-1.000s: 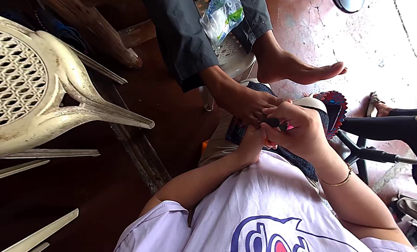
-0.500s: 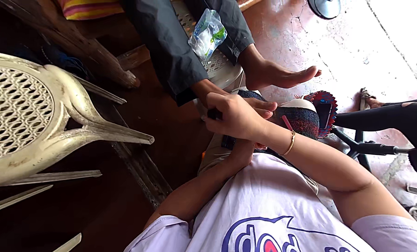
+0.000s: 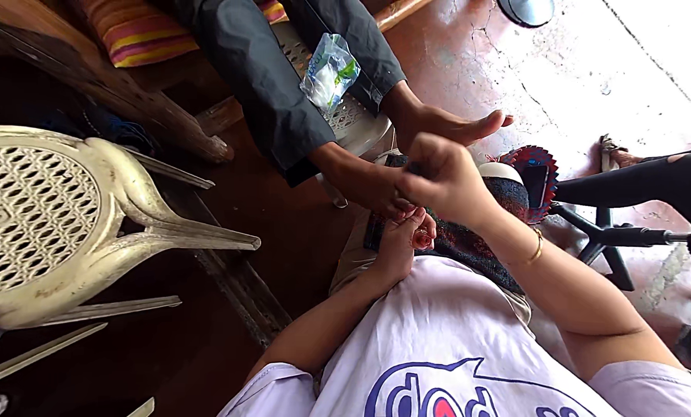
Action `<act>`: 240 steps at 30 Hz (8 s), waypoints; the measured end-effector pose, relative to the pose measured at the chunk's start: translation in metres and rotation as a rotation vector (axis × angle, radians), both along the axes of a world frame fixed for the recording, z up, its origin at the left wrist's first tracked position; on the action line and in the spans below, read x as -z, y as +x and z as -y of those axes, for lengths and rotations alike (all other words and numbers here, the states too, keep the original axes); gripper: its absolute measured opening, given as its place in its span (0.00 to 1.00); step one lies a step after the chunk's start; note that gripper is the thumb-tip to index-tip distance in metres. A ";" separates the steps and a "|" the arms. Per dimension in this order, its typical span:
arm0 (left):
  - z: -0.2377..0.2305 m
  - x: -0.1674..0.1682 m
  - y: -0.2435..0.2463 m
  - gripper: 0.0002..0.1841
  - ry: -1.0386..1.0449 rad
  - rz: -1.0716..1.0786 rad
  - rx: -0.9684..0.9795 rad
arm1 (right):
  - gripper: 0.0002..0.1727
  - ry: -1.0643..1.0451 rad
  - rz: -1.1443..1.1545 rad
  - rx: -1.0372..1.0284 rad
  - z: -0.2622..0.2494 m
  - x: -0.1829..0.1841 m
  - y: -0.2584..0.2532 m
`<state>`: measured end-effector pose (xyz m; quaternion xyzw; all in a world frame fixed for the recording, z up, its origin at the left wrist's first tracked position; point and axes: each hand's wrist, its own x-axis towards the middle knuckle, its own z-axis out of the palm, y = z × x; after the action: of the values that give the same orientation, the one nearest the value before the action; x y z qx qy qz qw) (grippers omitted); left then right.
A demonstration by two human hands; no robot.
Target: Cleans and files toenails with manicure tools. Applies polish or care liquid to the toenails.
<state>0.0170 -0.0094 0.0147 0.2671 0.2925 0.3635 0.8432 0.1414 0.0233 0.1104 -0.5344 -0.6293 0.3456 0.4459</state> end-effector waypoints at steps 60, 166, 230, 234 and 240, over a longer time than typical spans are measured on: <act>-0.042 -0.023 0.123 0.15 0.318 -0.192 -0.089 | 0.21 -0.096 0.846 0.241 0.090 -0.008 0.102; -0.055 -0.006 0.108 0.06 0.341 -0.114 0.032 | 0.31 -0.045 0.168 0.251 0.059 0.046 0.149; -0.053 0.043 0.106 0.38 1.730 -0.863 0.712 | 0.20 -0.995 0.516 0.769 0.079 0.230 0.333; -0.053 0.032 0.105 0.31 1.803 -0.964 0.660 | 0.17 -1.020 0.478 0.941 0.081 0.204 0.338; -0.056 0.013 0.089 0.29 1.846 -1.121 0.591 | 0.23 -0.956 0.484 1.020 0.095 0.207 0.340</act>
<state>0.1055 0.0468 0.0019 0.9753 0.1742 0.0548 0.1240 0.4816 -0.0722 -0.0963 -0.9577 -0.1645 0.2044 0.1182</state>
